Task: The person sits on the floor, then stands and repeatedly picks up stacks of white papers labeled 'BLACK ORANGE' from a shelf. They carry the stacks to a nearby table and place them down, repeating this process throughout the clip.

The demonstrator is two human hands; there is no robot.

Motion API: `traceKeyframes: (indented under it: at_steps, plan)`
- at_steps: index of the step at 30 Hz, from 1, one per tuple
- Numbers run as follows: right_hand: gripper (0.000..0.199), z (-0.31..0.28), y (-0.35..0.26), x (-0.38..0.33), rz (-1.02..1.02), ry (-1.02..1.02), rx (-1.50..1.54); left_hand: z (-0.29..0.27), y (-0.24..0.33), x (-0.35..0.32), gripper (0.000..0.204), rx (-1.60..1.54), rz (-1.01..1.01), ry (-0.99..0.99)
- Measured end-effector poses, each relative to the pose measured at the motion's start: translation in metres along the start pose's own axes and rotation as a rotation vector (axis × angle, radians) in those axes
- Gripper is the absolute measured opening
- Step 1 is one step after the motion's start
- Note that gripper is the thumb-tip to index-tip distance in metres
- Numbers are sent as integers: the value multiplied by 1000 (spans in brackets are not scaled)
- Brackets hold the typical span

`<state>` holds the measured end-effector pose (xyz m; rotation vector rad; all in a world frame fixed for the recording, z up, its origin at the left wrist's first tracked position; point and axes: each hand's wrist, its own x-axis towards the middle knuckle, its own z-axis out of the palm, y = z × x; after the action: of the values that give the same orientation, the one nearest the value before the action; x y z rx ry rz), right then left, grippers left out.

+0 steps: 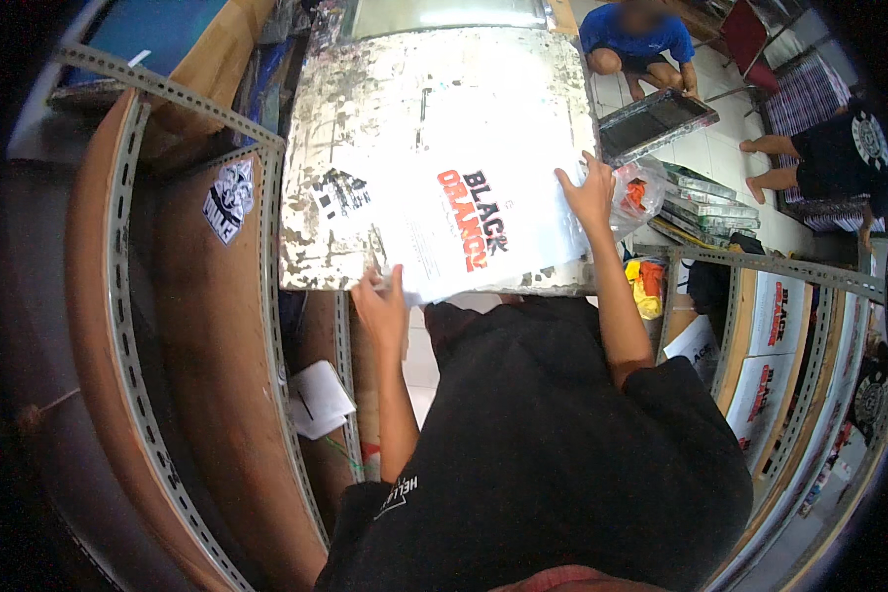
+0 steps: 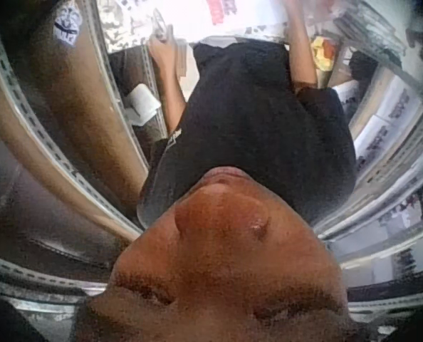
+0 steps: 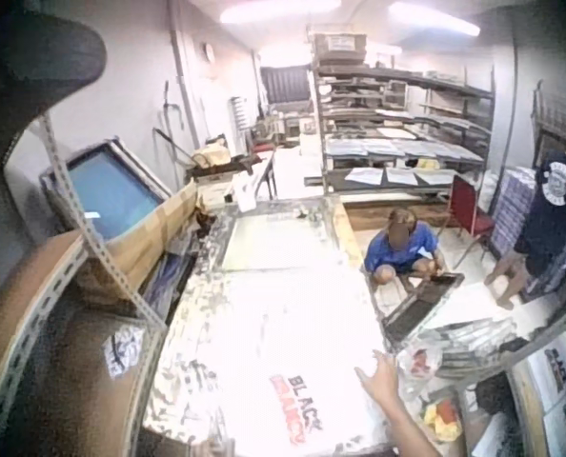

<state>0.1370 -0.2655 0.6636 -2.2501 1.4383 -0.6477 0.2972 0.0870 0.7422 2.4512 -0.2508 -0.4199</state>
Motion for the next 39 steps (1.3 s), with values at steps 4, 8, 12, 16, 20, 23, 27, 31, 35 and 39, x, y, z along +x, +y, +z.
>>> traceKeyframes:
  at_steps: [4, 8, 12, 16, 20, 23, 27, 31, 35, 39]
  plan:
    - [98, 1, -3, -4, 52, -94, -72, 72, -65, 81, 85, -220, -69, -10]
    - [88, 7, 1, 14, 37, -165, -111, 108, -50, 95, 92, -134, -16, -29]
    - [82, 6, 4, 36, 169, -368, -58, 82, -19, 87, 83, -227, -167, -202]
    - [91, 7, -13, 41, 68, -395, -165, 78, -42, 97, 75, -520, -272, -375]
    - [105, 2, -5, 44, 214, -499, 113, 65, -6, 90, 66, -598, -292, -362]
    - [89, -19, -22, 46, 211, -654, 355, 71, -16, 97, 62, -669, -335, -524]
    - [73, -1, 19, 57, 286, -805, 509, 89, -22, 78, 59, -649, -283, -396]
    - [70, 11, 33, 40, 180, -771, 525, 88, -24, 61, 54, -669, -252, -352]
    - [68, 10, 22, 38, 167, -645, 344, 89, -17, 51, 48, -477, -30, -206]
    - [44, -37, -30, 22, -31, -441, 472, 82, 17, 31, 40, -406, 160, 86]
